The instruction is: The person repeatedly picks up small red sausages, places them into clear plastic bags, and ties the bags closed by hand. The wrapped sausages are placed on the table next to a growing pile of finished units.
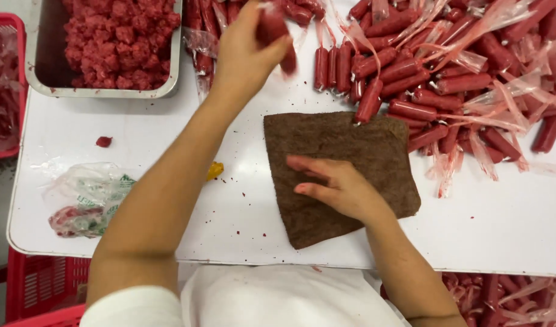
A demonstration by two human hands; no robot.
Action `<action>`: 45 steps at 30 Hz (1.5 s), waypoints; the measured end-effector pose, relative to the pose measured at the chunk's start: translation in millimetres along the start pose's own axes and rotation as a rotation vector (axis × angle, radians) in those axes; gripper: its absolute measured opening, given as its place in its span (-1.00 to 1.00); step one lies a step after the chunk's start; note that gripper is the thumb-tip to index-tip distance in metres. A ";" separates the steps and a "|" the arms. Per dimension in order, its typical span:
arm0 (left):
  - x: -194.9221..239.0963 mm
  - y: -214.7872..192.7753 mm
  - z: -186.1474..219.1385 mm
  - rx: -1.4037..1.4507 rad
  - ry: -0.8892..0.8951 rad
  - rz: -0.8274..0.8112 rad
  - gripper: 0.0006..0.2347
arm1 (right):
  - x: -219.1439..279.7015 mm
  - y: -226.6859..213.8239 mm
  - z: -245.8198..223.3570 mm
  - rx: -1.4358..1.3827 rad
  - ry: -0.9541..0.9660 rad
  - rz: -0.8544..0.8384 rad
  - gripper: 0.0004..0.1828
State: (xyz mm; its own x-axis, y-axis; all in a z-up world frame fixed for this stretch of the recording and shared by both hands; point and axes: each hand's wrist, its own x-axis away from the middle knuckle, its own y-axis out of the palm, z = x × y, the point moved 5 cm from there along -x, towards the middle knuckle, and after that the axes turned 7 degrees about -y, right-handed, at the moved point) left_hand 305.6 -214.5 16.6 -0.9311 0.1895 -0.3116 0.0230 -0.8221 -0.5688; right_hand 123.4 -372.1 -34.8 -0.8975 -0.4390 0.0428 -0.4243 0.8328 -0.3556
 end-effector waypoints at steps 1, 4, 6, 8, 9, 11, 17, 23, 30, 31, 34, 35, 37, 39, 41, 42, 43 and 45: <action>24.2 -16.1 16.8 0.354 -0.184 -0.077 -0.84 | -7.0 7.7 9.1 -0.130 -0.021 0.035 -0.25; 99.6 -18.6 19.3 0.956 -0.427 -0.144 -0.75 | -34.1 11.5 -10.5 -0.631 -0.058 0.335 -0.16; 140.9 -15.3 9.7 1.213 -0.490 -0.125 -0.67 | -36.7 8.0 -20.2 -0.997 -0.063 0.608 -0.35; 173.8 -18.7 9.4 1.309 -0.553 -0.205 -0.75 | -27.2 2.1 -26.6 -1.310 -0.323 0.744 -0.81; 182.4 -20.4 5.0 1.311 -0.564 -0.204 -0.75 | -27.5 6.4 -38.8 -1.311 -0.312 0.748 -0.81; 200.8 -21.6 -2.1 1.366 -0.585 -0.218 -0.76 | -30.4 17.1 -64.5 -1.253 -0.244 0.657 -0.72; 209.2 -55.4 15.1 1.188 -0.368 -0.077 -0.74 | 39.3 -35.3 -151.8 0.320 -0.715 0.761 -0.66; 211.1 -57.5 37.5 1.205 -0.308 -0.117 -0.76 | 17.6 21.4 -112.5 0.798 -0.421 0.059 -0.52; 218.8 -53.4 27.0 1.259 -0.318 -0.114 -0.76 | 21.9 21.0 -116.6 0.943 -0.394 0.114 -0.68; 221.8 -48.7 18.4 1.445 -0.445 -0.098 -0.75 | 29.9 7.4 -113.8 0.865 -0.320 0.195 -0.43; 227.9 -25.2 -6.1 1.758 -0.639 -0.092 -0.79 | 52.3 -29.8 -58.3 0.459 -0.253 0.328 -0.18; 232.8 -11.6 -14.7 1.886 -0.721 -0.097 -0.83 | 61.0 -43.0 -28.5 0.119 -0.246 0.357 -0.19; 236.0 8.4 -4.8 1.918 -0.793 -0.157 -0.87 | 52.9 -18.2 -15.7 -0.004 -0.337 0.284 -0.02; 240.2 24.5 6.7 1.929 -0.886 -0.219 -0.91 | 39.7 6.6 -20.1 -0.149 -0.417 0.220 0.17; 241.6 35.7 18.0 1.914 -0.923 -0.317 -0.93 | 24.0 19.9 -52.7 -0.229 -0.722 0.370 -0.43; 240.6 28.5 20.8 1.913 -0.924 -0.322 -0.93 | 20.1 13.9 -53.5 -0.227 -0.722 0.374 -0.43; 238.0 18.5 22.5 1.637 -0.829 -0.360 -0.76 | 13.6 5.3 -48.0 -0.516 -0.639 0.394 -0.53; 235.6 -1.7 20.2 1.361 -0.738 -0.377 -0.55 | 2.8 -0.1 -46.5 -0.810 -0.539 0.401 -0.55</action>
State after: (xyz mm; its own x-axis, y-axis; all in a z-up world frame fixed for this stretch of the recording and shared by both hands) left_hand 78.8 -179.4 -40.4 -0.7817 0.5266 0.3340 -0.1908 -0.7119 0.6759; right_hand 115.4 -357.7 8.7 -0.9022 -0.0075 -0.4313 -0.2401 0.8395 0.4875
